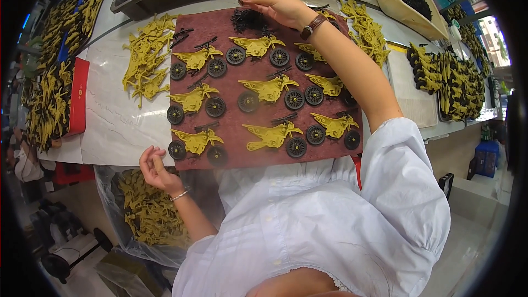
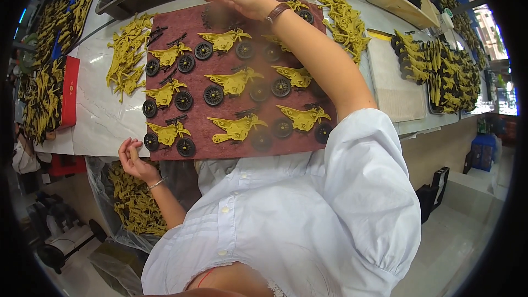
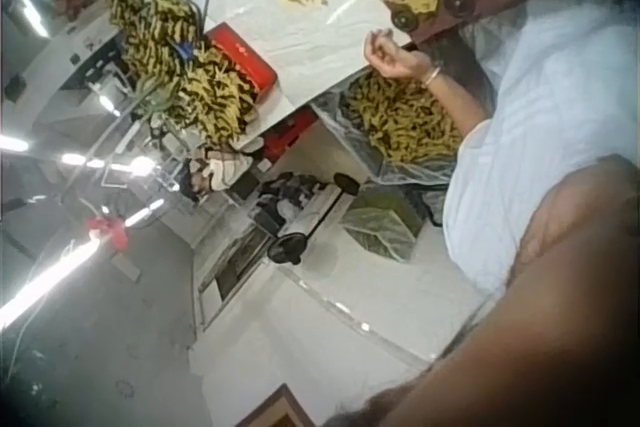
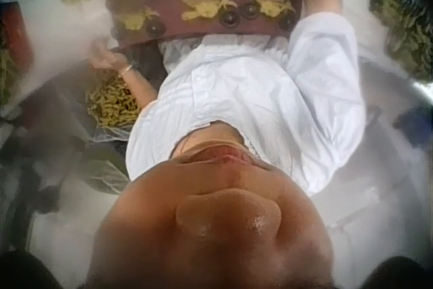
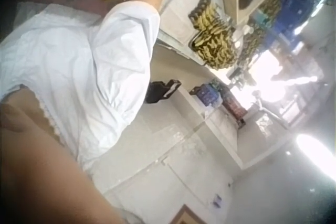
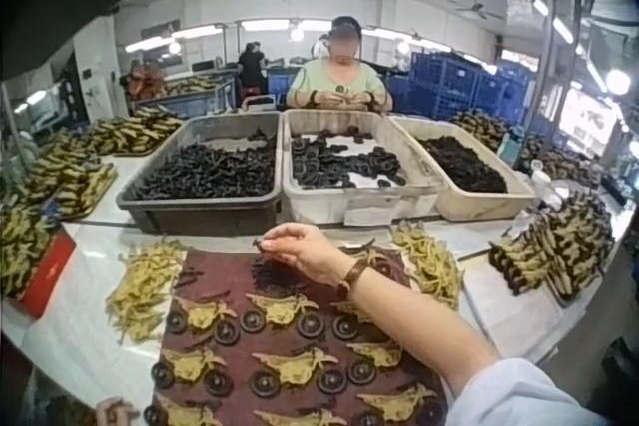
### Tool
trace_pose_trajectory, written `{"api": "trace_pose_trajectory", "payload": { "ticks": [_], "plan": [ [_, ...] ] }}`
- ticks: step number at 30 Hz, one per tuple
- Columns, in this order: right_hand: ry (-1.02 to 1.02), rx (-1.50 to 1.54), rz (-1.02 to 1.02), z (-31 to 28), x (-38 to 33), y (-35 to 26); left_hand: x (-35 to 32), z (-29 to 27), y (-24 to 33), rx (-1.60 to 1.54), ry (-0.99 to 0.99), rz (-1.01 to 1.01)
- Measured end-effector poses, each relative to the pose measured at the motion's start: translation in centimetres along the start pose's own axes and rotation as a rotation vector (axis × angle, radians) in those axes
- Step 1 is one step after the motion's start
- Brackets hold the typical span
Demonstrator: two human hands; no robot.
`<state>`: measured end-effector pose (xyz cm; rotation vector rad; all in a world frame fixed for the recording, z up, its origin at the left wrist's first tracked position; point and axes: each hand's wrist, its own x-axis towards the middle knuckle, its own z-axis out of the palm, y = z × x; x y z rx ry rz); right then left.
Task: The person assembles toy motorcycles by hand, attaching black plastic wheels from a parts bin onto yellow toy motorcycle frames at a factory workbench.
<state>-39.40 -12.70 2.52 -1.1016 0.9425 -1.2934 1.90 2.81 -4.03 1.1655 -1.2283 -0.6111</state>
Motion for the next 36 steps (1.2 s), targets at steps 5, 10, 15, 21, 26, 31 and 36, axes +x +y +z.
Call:
{"api": "trace_pose_trajectory", "payload": {
  "ticks": [5,10,15,21,26,31,36],
  "plan": [
    [0.047,0.187,0.067,0.6,-1.0,-1.2,-0.1,-0.1,0.0,0.012,-0.007,0.008],
    [-0.005,0.188,0.029,-2.0,-2.8,-3.5,0.1,-0.1,0.1,-0.017,-0.013,-0.003],
    [0.077,0.204,0.041,-3.5,-4.3,-4.5,0.5,0.0,0.4,-0.013,-0.023,-0.004],
    [0.069,-0.799,-0.132,-3.7,-2.3,-1.0,0.5,0.5,0.8,-0.039,-0.003,-0.025],
    [0.059,-1.014,-0.157,-1.8,-0.3,-0.3,0.5,0.2,1.1,-0.044,0.014,-0.039],
    [0.004,-0.858,-0.112,-1.4,0.2,-1.5,0.7,0.1,1.7,-0.146,0.019,-0.091],
    [0.006,-0.555,-0.083,-1.8,0.3,-1.7,1.0,-0.2,1.4,-0.144,0.016,-0.094]
  ]
}}
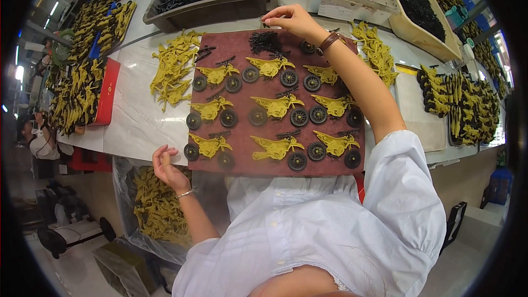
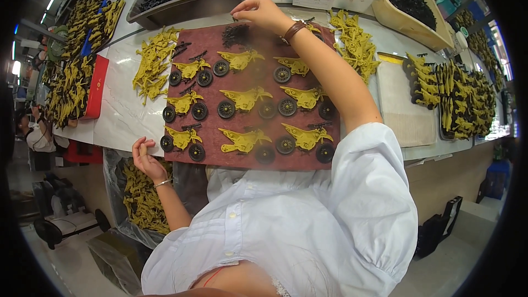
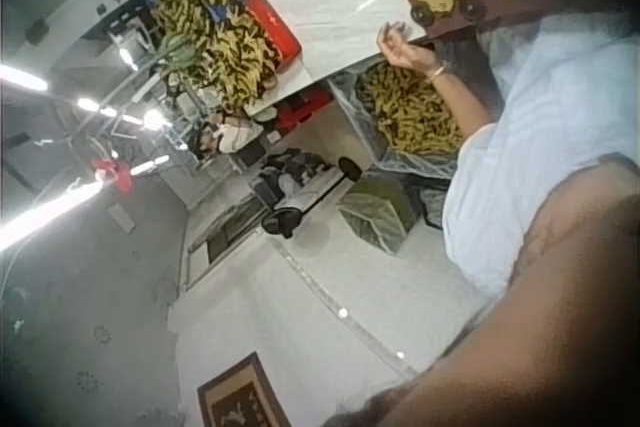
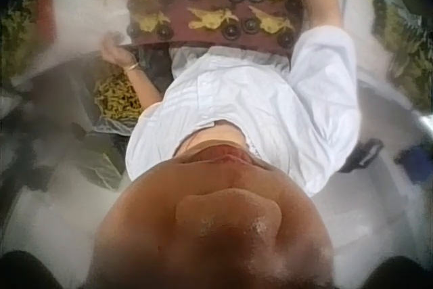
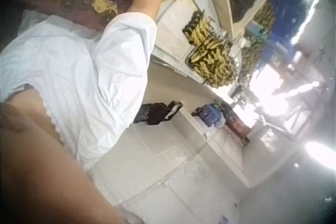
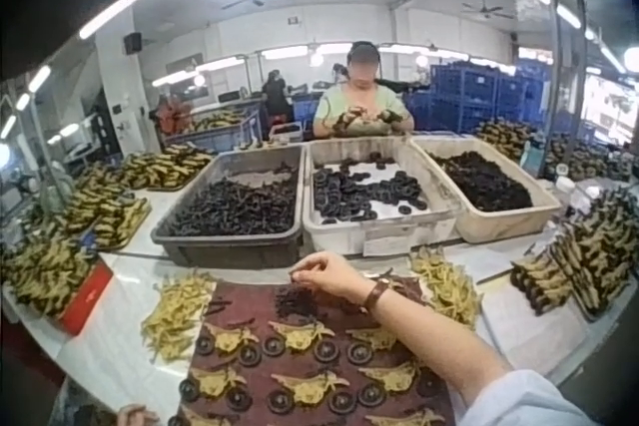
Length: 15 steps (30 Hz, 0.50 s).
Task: The person assembles toy motorcycles by hand, attaching black plastic wheels from a parts bin onto yellow toy motorcycle frames at a factory workbench.
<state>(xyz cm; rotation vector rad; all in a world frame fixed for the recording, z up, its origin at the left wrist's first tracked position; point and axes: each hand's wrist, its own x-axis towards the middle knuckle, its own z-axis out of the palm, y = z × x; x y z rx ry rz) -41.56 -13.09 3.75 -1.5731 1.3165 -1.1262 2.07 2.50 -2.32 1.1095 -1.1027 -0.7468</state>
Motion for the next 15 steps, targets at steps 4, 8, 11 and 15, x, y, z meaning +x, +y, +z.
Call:
{"api": "trace_pose_trajectory", "payload": {
  "ticks": [4,8,11,15],
  "plan": [
    [0.002,0.029,-0.002,0.4,-0.5,-1.0,0.2,-0.4,-0.4,-0.016,-0.018,0.018],
    [0.032,0.197,0.014,-1.7,-2.0,-1.8,0.3,1.0,1.9,-0.058,0.015,-0.031],
    [-0.013,0.196,0.023,-4.7,-4.4,-2.0,0.6,2.0,4.6,0.081,-0.02,0.079],
    [0.019,0.007,0.066,-9.5,-7.7,-1.2,1.9,6.1,8.5,0.094,-0.27,0.294]
  ]
}}
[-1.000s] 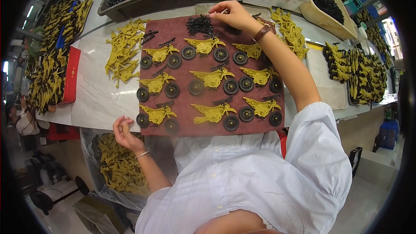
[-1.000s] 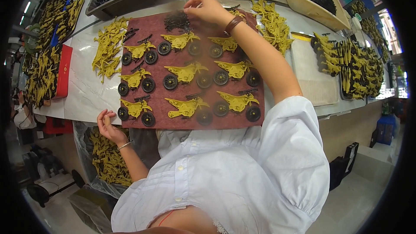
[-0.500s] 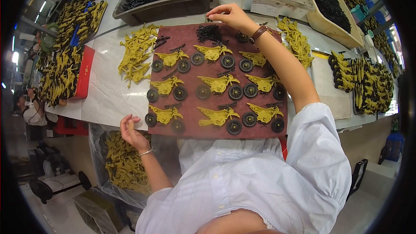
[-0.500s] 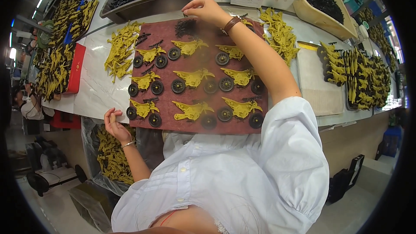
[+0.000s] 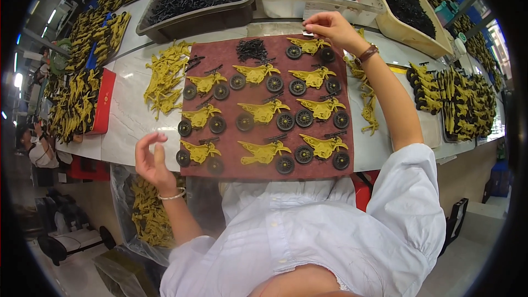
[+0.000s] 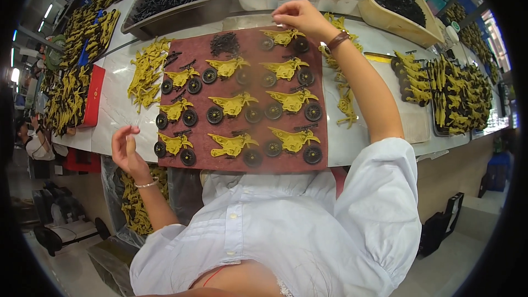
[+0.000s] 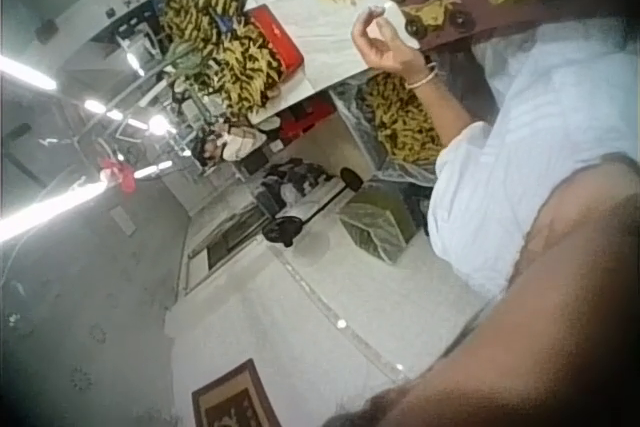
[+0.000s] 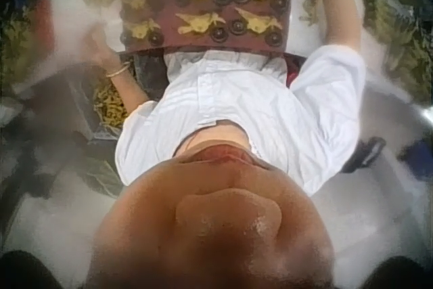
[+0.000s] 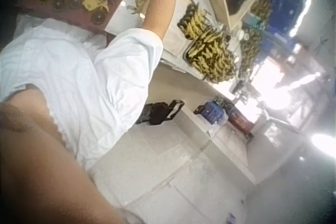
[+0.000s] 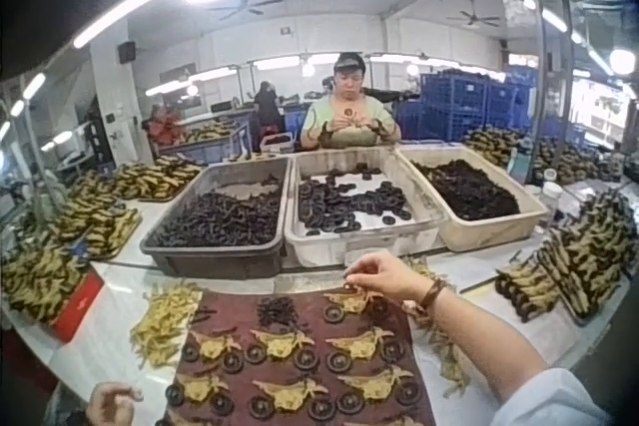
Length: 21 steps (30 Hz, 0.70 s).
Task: The person assembles toy motorcycles by hand, attaching black plastic wheels from a parts bin onto yellow toy motorcycle frames at a factory workbench.
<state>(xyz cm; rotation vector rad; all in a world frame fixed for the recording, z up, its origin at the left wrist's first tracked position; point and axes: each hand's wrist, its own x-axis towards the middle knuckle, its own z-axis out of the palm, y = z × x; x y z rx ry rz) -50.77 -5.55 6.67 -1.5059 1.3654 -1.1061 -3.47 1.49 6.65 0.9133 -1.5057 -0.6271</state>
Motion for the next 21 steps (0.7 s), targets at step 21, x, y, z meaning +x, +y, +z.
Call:
{"api": "trace_pose_trajectory", "payload": {
  "ticks": [21],
  "plan": [
    [-0.108,-0.678,-0.317,0.9,-2.5,1.9,7.3,28.9,-5.0,0.515,-1.126,0.462]
  ]
}}
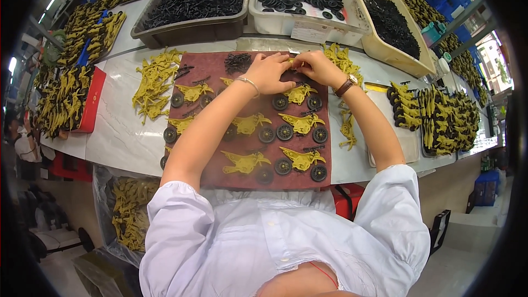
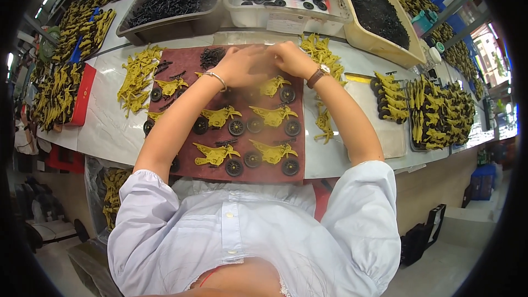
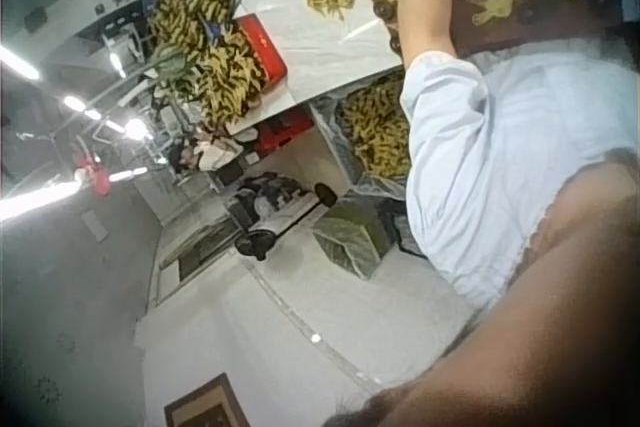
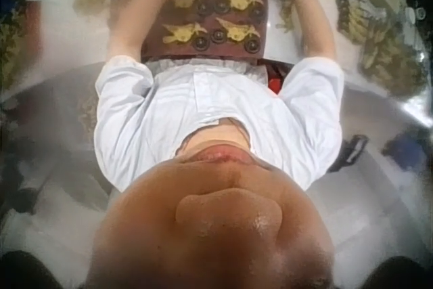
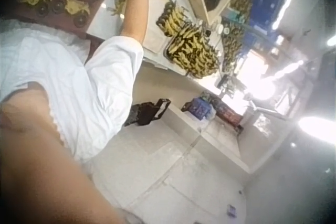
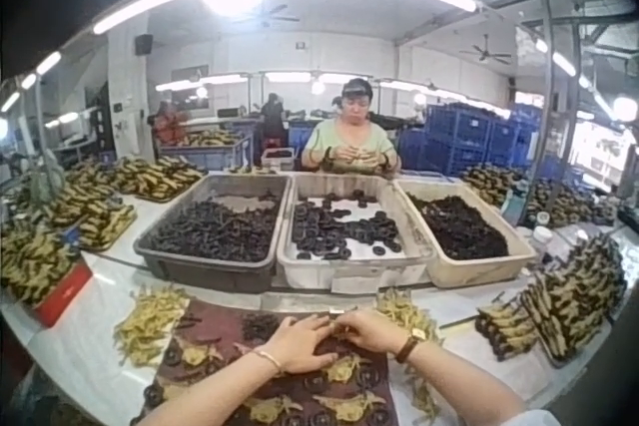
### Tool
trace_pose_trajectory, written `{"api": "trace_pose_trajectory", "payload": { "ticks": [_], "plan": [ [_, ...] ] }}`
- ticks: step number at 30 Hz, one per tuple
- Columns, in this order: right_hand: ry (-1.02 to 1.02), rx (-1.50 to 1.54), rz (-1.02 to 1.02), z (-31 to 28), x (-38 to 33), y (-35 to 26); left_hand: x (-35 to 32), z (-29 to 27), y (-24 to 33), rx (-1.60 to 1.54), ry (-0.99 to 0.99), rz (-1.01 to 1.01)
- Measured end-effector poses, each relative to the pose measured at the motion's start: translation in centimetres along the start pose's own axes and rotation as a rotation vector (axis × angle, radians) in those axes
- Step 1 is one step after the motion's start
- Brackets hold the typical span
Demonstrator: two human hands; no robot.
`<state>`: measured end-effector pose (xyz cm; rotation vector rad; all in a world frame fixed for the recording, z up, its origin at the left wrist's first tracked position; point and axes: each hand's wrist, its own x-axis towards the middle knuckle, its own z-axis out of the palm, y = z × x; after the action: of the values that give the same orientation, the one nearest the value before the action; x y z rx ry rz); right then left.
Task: The person assembles toy motorcycles by hand, attaching black plastic wheels from a parts bin onto yellow toy motorcycle frames at a factory workbench.
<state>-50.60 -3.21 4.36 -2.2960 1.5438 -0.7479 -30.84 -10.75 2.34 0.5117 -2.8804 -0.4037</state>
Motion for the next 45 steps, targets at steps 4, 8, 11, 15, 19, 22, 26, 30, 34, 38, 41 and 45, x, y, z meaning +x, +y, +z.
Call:
{"api": "trace_pose_trajectory", "payload": {
  "ticks": [4,8,11,15,19,22,26,30,34,38,41,45],
  "plan": [
    [0.005,0.021,0.012,0.0,-0.1,-0.3,0.2,0.0,-0.3,0.026,0.018,0.012],
    [0.037,-0.132,-0.044,0.2,0.2,-0.6,0.6,0.1,-0.5,0.057,0.033,0.022],
    [0.033,-0.232,-0.069,0.0,0.1,-1.5,0.6,-0.4,-0.4,-0.017,0.063,0.025],
    [0.113,-0.167,-0.049,0.5,-0.3,-1.0,0.2,-0.1,-0.5,-0.038,0.157,0.085],
    [0.046,-0.071,-0.046,0.0,-0.3,-1.2,0.2,0.2,-0.3,0.0,0.127,0.098],
    [0.056,-0.124,-0.006,0.4,-0.5,-1.5,0.1,-0.3,0.0,0.032,0.095,0.092],
    [0.054,-0.224,-0.032,0.7,-0.9,-0.6,0.6,-0.9,0.2,0.04,0.062,0.077],
    [0.125,-0.269,-0.084,1.0,-0.5,-1.8,0.5,-1.5,0.1,0.058,-0.022,0.026],
    [0.092,-0.08,0.088,0.6,-0.3,-1.6,0.1,-1.0,0.1,0.052,0.006,0.01],
    [0.414,0.327,0.336,0.9,-1.3,-1.9,0.1,-1.3,1.4,-0.05,0.324,0.072],
    [0.358,1.118,0.478,-0.2,-2.1,-6.5,-0.5,-2.7,3.6,-0.302,0.41,0.18],
    [0.259,1.13,0.435,-1.4,-4.7,-9.2,-1.1,-2.5,4.8,-0.358,0.494,0.309]
  ]
}}
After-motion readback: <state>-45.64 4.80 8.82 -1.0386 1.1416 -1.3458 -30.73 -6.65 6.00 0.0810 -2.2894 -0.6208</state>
